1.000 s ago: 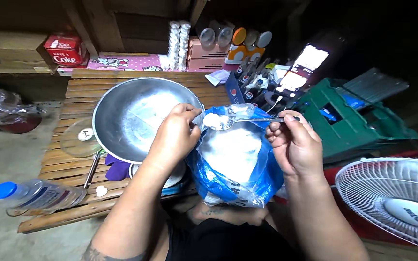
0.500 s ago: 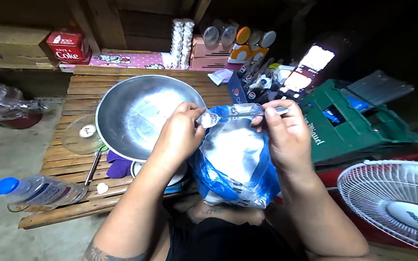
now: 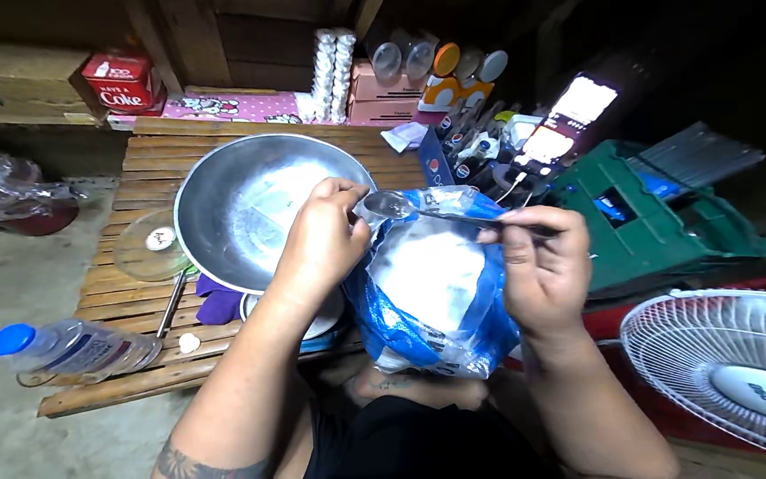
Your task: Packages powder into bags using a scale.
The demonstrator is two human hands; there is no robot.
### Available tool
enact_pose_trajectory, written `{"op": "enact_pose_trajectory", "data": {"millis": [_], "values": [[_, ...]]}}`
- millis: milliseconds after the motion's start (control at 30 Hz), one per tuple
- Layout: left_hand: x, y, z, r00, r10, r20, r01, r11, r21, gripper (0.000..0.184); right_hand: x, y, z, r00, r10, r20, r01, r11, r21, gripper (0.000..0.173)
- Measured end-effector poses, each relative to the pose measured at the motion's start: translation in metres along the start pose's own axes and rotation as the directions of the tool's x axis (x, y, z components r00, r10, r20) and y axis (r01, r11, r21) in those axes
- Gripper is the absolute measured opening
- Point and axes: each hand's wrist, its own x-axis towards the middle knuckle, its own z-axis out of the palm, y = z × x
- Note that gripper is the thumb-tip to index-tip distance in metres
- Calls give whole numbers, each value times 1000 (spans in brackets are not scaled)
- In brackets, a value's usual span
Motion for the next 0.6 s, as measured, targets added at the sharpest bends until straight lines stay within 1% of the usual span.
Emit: {"op": "enact_pose_trajectory", "data": {"millis": [33,100,133,200,233,300,367,433,500,600], "values": [[0,0,0,1000,5,7,-5,1000,3,37,-5,3,-5,996,78,-50,-73,993,95,16],[0,-1,2,1000,20,17,-21,1000,16,37,-17,11,-16,965,223,-142,-185,953,242,15],[-1,-1,2,999,23,27,-24,999,24,37,-23,17,-21,939,295,-177,-241,931,273,15],[0,0,2,999,22,49,-24,999,42,37,-37,30,-28,884,429,-187,-376,889,260,14],[0,0,2,998,25,52,-28,998,53,37,-46,39,-30,863,477,-164,-442,872,209,15],[0,1,3,998,26,59,-30,998,62,37,-63,55,-31,844,528,-93,-531,848,-2,22],[1,1,3,998,28,62,-32,997,64,37,-76,64,-27,836,548,-30,-537,806,-249,30],[1,0,4,998,37,60,-42,997,72,38,-85,68,-22,852,523,18,-473,784,-402,32],[1,0,4,997,45,61,-50,995,84,37,-89,69,-17,864,500,58,-416,774,-477,34],[2,-1,5,997,48,64,-54,995,86,37,-93,70,-10,865,489,115,-382,789,-480,33]]}}
